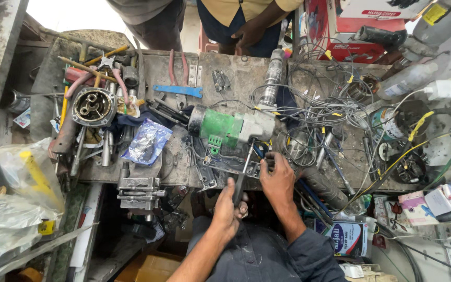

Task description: The person works at a cluttered repair bench disassembling and reassembling a green power tool. They unscrew parts with a screwdriver, handle small components and wires, pick up a cordless drill, and fit the tool's housing and base plate back together by hand.

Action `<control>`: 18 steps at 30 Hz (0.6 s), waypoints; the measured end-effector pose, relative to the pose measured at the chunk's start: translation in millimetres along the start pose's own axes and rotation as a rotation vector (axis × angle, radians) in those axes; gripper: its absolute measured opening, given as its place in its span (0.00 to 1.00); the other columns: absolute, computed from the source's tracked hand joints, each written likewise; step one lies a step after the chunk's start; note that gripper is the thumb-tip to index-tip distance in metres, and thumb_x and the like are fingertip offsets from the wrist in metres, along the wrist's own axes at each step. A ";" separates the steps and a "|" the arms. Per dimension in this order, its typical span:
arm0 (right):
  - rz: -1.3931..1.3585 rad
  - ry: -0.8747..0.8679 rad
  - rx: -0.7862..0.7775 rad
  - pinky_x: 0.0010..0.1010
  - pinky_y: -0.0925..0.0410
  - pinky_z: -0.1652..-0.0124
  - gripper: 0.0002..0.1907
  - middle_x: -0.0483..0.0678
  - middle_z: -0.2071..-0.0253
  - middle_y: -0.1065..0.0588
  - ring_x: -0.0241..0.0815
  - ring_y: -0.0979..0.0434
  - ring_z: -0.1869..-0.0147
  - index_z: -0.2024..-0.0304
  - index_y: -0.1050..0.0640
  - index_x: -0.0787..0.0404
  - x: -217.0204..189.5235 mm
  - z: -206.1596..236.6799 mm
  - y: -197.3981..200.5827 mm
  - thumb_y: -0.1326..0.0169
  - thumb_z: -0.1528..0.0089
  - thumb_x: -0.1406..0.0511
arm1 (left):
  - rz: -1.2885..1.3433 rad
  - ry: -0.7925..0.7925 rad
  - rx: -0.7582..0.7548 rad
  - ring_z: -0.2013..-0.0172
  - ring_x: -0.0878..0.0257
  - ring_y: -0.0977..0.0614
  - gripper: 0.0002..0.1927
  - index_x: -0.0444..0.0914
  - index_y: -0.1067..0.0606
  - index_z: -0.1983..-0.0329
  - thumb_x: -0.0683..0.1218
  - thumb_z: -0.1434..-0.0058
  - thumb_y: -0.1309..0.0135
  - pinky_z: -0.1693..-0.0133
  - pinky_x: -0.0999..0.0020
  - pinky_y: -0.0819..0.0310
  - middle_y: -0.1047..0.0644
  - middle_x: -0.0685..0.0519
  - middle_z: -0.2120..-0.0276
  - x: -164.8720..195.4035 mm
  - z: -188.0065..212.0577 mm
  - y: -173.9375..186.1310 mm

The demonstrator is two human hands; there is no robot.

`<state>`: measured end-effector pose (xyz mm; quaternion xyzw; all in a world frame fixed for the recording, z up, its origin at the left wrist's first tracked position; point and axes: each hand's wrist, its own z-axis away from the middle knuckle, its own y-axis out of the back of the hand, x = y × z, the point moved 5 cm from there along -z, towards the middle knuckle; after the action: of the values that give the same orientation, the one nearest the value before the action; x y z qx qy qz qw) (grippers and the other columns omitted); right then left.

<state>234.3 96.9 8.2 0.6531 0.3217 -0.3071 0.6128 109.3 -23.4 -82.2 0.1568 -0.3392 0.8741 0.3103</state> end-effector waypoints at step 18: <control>0.278 -0.224 -0.132 0.55 0.29 0.56 0.23 0.66 0.66 0.21 0.69 0.20 0.58 0.61 0.16 0.62 2.7 -43.6 -44.0 0.48 0.37 0.50 | -0.034 0.059 -0.075 0.84 0.68 0.34 0.21 0.40 0.32 0.60 0.62 0.27 0.59 0.82 0.72 0.44 0.30 0.54 0.78 -2.2 -16.3 10.8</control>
<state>201.1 142.4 -17.8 0.6113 0.1774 -0.2685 0.7230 103.0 -19.4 -100.4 0.1248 -0.3597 0.8596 0.3408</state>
